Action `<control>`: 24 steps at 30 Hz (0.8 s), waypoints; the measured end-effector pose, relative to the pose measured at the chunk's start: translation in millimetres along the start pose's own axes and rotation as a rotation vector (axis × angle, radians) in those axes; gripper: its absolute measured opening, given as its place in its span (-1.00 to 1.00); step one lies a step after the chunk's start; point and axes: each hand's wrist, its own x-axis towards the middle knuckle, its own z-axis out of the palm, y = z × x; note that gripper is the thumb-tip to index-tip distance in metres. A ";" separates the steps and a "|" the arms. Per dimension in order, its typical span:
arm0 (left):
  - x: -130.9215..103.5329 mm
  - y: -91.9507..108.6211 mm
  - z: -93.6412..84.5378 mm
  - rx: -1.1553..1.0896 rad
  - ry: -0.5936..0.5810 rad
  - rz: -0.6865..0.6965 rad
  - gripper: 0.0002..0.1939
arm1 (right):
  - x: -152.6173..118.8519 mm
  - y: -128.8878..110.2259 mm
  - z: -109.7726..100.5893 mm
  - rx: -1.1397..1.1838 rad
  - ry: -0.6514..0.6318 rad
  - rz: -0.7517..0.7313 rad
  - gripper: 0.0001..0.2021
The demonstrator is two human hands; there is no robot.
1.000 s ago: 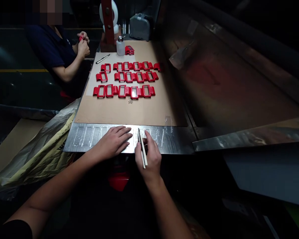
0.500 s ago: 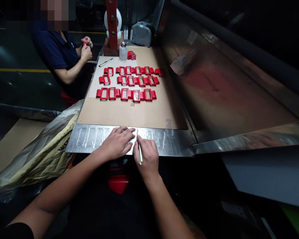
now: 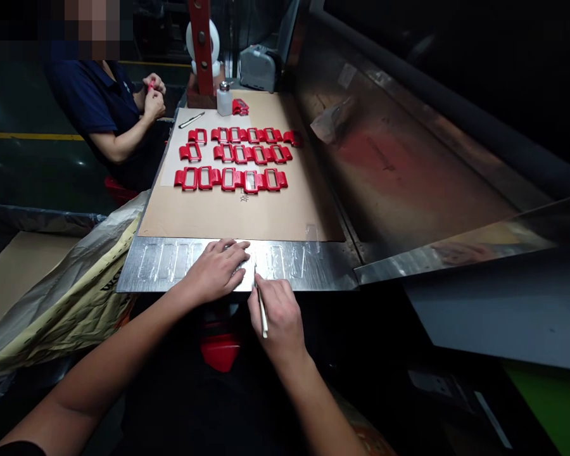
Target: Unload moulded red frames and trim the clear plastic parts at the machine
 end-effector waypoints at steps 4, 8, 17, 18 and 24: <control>0.3 -0.3 1.3 0.009 0.007 0.001 -0.73 | -4.3 -5.9 -2.6 -0.001 -0.003 0.007 -0.69; -0.3 -1.3 1.1 0.005 0.013 0.001 -0.74 | -13.0 -13.6 -7.5 -0.012 -0.021 0.003 -0.67; 0.1 -1.3 0.9 -0.077 0.039 0.005 -0.74 | -49.1 -25.0 -30.4 0.074 0.079 0.075 -0.60; -1.0 -1.6 -1.2 -0.102 0.066 0.003 -0.73 | -46.9 -21.0 -27.3 0.049 0.125 0.070 -0.58; -31.1 -16.0 -19.0 -0.065 0.164 -0.041 -0.74 | -11.8 16.2 12.3 -0.047 0.088 -0.042 -0.64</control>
